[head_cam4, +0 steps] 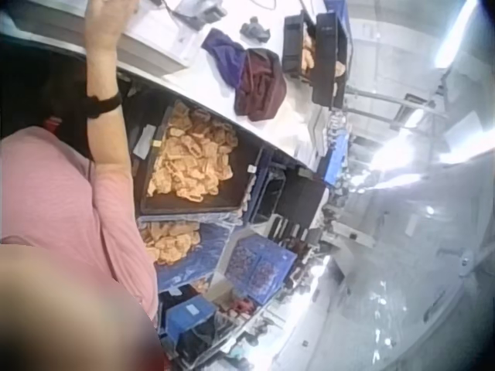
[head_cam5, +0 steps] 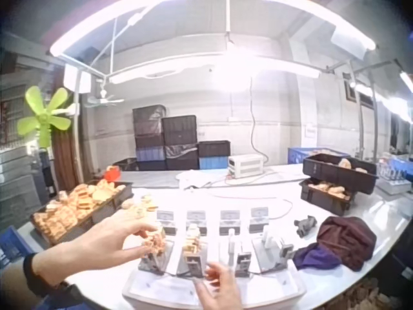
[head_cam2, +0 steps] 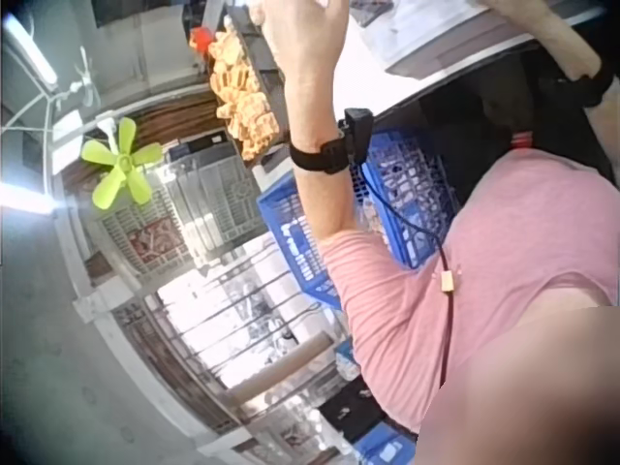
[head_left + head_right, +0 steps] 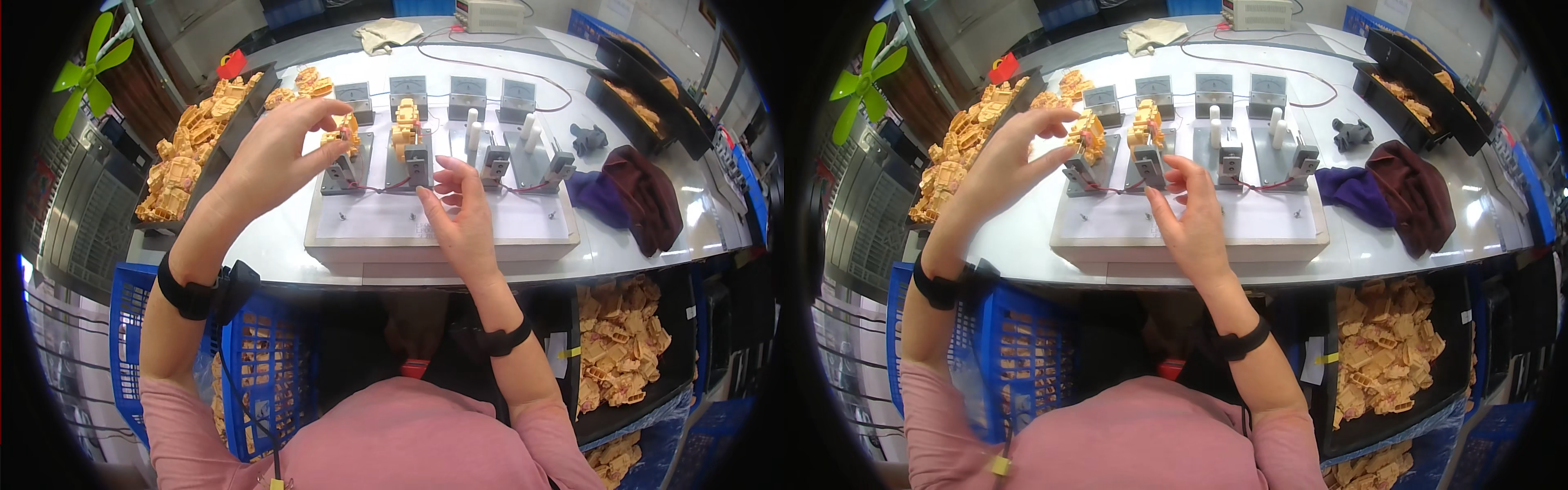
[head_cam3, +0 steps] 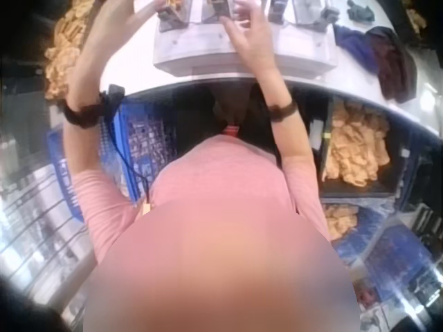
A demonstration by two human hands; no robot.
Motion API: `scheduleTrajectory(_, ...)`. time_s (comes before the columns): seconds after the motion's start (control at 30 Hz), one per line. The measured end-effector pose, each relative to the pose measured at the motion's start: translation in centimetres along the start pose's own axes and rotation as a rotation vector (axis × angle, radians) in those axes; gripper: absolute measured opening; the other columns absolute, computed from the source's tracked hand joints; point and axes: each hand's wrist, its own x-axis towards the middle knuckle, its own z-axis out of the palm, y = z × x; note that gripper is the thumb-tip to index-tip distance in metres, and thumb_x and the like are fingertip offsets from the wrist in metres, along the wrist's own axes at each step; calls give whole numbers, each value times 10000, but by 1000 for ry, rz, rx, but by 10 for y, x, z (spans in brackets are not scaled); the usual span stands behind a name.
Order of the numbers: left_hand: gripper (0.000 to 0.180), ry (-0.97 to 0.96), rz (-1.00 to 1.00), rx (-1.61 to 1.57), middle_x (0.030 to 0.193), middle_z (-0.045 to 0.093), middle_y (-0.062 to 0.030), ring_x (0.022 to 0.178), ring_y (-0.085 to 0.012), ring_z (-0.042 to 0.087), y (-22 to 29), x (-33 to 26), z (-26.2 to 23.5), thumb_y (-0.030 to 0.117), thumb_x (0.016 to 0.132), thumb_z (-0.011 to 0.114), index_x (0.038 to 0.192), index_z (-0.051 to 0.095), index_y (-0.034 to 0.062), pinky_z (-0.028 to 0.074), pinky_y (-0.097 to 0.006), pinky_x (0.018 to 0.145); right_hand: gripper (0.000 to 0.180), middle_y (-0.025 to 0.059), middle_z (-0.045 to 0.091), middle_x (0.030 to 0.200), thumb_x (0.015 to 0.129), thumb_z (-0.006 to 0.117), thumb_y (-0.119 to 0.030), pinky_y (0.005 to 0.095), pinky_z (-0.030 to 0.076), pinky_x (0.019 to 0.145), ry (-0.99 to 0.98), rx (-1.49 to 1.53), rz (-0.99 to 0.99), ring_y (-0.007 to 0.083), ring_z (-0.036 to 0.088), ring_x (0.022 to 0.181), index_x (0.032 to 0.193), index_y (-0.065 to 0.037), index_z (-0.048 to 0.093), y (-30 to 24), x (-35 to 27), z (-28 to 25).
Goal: The recorder picks up yellow plastic components from a blue crate and fits them into a white testing fixture on a workbench.
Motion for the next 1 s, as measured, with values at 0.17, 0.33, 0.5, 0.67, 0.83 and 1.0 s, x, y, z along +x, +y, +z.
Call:
scheduleTrajectory(0.17, 331, -94, 87, 68, 1038, 718, -139, 1019, -283, 665, 11, -15, 6, 206, 925, 714, 1207, 671, 41, 521, -400, 865, 390, 79, 610, 1040, 924, 712, -118, 338, 515, 811, -5, -16, -8, 189, 599, 915, 1281, -73, 562, -2, 0, 1)
scheduleTrajectory(0.33, 311, -250, 89, 19, 966, 721, -118, 913, -282, 682, 19, -26, 11, 205, 918, 719, 1184, 679, 48, 534, -379, 806, 246, 90, 622, 961, 930, 700, -110, 341, 516, 777, -29, -27, 31, 209, 615, 849, 1147, -39, 608, -6, 0, 1)
scheduleTrajectory(0.5, 312, -317, 21, -4, 962, 713, -115, 874, -244, 675, 19, -29, 11, 196, 926, 717, 1200, 687, 49, 536, -349, 754, 157, 108, 631, 942, 915, 703, -119, 359, 512, 777, -142, -158, -23, 252, 628, 858, 1028, -32, 638, -8, 1, -2)
scheduleTrajectory(0.67, 319, -359, -42, -16, 965, 715, -111, 866, -241, 676, 17, -34, 10, 210, 935, 708, 1216, 688, 60, 537, -345, 743, 177, 96, 637, 922, 880, 712, -115, 388, 486, 817, -295, -281, -127, 272, 621, 881, 1024, -37, 645, -5, 2, 1)
scheduleTrajectory(0.83, 314, -371, -61, -11, 970, 718, -107, 870, -236, 678, 13, -38, 9, 210, 933, 710, 1210, 691, 64, 537, -343, 747, 148, 92, 635, 896, 876, 692, -88, 398, 472, 842, -359, -279, -126, 277, 617, 895, 1006, -36, 643, -1, 4, -1)
scheduleTrajectory(1.0, 313, -378, -82, -26, 971, 720, -110, 871, -236, 679, 11, -38, 12, 209, 929, 714, 1206, 693, 63, 538, -342, 754, 130, 129, 647, 952, 914, 658, -58, 362, 534, 823, -387, -351, -130, 272, 659, 908, 1031, -3, 642, -1, 5, -3)
